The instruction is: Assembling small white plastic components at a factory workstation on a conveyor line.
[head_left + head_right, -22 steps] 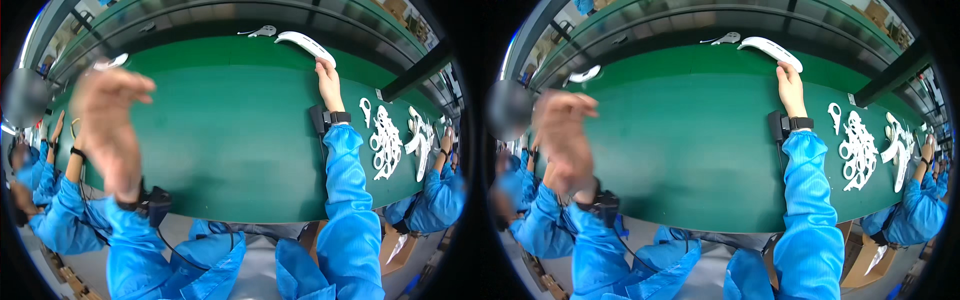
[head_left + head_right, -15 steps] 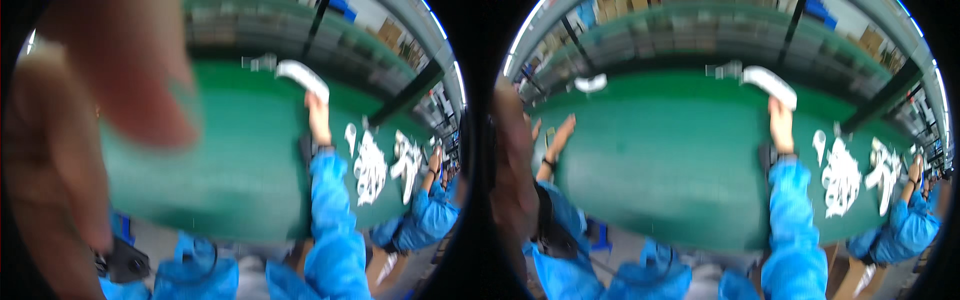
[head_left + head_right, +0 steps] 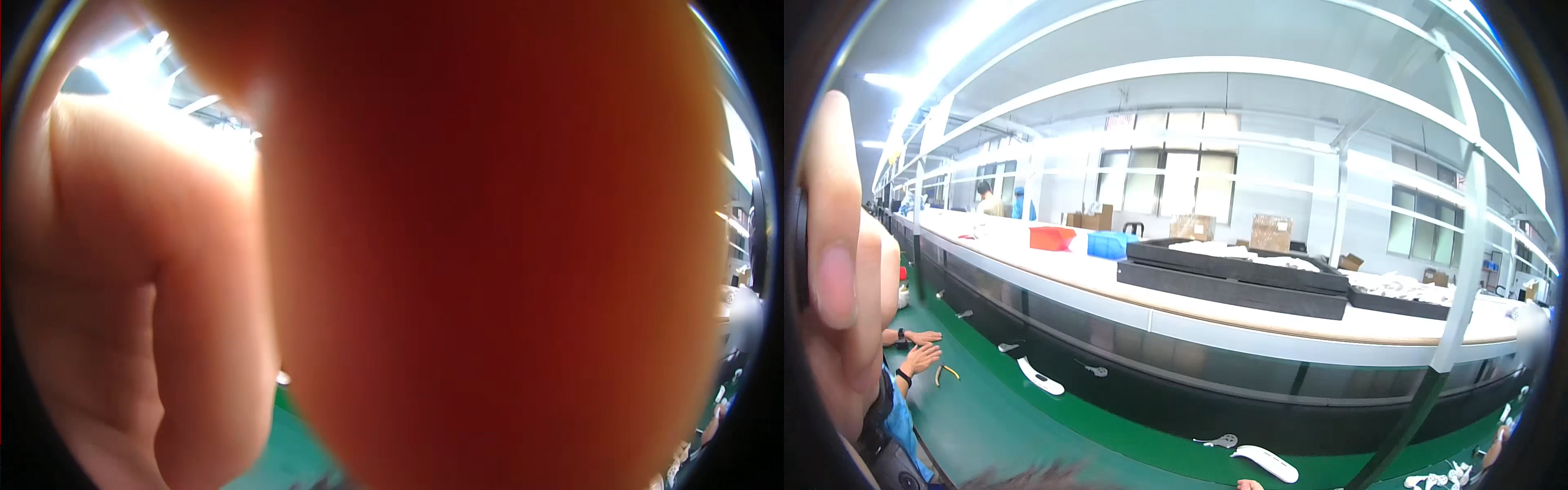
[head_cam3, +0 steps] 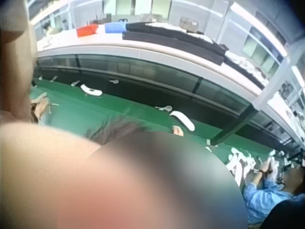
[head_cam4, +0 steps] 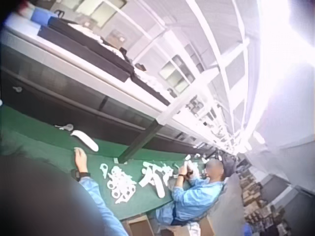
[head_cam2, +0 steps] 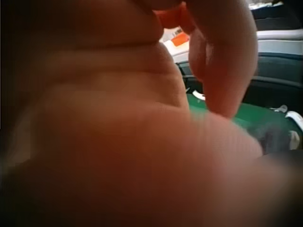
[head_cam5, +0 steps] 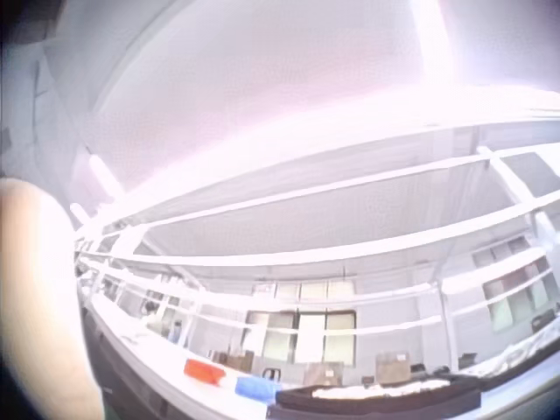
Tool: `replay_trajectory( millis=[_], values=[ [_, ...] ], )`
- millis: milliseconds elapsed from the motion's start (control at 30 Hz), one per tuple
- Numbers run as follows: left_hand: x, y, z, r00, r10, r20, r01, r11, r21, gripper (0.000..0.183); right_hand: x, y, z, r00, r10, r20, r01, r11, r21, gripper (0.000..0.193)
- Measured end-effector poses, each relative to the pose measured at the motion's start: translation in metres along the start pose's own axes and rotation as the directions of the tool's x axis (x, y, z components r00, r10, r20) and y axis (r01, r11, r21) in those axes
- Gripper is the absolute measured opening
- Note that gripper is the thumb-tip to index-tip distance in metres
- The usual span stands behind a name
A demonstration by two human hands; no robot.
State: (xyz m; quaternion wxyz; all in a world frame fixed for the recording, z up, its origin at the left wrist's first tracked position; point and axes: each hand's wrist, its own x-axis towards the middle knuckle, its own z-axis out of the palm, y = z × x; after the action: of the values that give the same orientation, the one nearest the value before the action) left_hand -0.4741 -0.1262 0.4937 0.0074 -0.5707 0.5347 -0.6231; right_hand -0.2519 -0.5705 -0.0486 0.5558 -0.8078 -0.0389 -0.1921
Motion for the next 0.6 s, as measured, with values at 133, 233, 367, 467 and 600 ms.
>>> replay_trajectory(
  millis=[133, 233, 367, 467, 600],
  values=[
    [0.012, 0.037, 0.015, 0.999, 0.001, -0.034, 0.000, 1.000, 0.028, 0.125, 0.021, 0.040, -0.016, 0.997, -0.069, 0.022, 0.070, 0.997, -0.040, 0.028],
    [0.005, 0.051, 0.021, 0.999, -0.041, 0.028, 0.039, 0.998, 0.048, 0.126, 0.012, 0.034, -0.041, 0.997, -0.071, 0.012, 0.072, 0.994, -0.080, 0.027],
    [-0.002, 0.072, 0.001, 0.971, -0.169, 0.169, 0.158, 0.984, 0.079, 0.126, 0.020, 0.073, -0.063, 0.996, -0.068, 0.059, 0.074, 0.991, -0.108, 0.027],
    [0.006, 0.100, -0.011, 0.932, -0.272, 0.241, 0.247, 0.960, 0.130, 0.127, 0.024, 0.098, -0.065, 0.979, -0.089, -0.184, 0.101, 0.993, 0.056, 0.007],
    [0.032, 0.138, 0.002, 0.874, -0.407, 0.266, 0.369, 0.911, 0.183, 0.128, 0.028, 0.097, -0.107, 0.988, -0.137, -0.075, 0.142, 0.988, 0.055, 0.007]
  ],
)
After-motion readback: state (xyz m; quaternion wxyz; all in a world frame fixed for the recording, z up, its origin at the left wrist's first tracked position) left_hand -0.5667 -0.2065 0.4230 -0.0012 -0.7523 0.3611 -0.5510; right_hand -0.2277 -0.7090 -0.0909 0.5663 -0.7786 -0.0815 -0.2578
